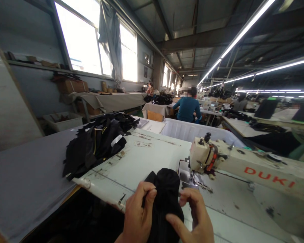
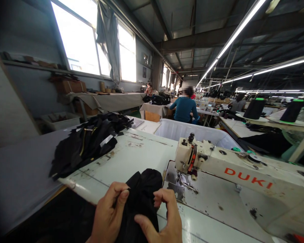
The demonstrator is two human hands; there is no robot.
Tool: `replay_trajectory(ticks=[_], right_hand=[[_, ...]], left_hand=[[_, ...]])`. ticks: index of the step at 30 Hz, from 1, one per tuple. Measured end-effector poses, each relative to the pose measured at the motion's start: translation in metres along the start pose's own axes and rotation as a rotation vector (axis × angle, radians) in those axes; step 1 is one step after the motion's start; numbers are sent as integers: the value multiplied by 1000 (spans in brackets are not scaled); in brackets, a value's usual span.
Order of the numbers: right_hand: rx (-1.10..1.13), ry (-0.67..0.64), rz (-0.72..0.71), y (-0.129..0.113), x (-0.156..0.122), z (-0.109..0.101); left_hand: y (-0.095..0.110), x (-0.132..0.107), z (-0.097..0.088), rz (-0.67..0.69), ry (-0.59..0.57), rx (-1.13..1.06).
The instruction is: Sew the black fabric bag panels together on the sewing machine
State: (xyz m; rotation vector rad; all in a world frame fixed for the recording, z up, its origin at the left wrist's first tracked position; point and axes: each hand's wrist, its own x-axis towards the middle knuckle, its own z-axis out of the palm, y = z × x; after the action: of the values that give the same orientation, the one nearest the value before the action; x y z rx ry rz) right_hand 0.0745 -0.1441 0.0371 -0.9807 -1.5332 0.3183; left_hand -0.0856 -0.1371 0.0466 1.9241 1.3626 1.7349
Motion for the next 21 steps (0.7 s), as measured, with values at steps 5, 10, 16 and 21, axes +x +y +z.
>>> replay_trajectory(ticks=[5,10,16,21], right_hand=[[-63,-59,-100,-11,0,0],[-128,-6,-56,-11,-4,-1],[-5,-185,106,-7,-2,-15],[0,-327,91,-5,8,-23]], left_hand=[[0,-3,-1,15,-46,-3],[-1,-3,-3,49,-120,-42],[-1,-3,-6,-10,-113,-88],[-7,-7,-9,-25,-184,-198]])
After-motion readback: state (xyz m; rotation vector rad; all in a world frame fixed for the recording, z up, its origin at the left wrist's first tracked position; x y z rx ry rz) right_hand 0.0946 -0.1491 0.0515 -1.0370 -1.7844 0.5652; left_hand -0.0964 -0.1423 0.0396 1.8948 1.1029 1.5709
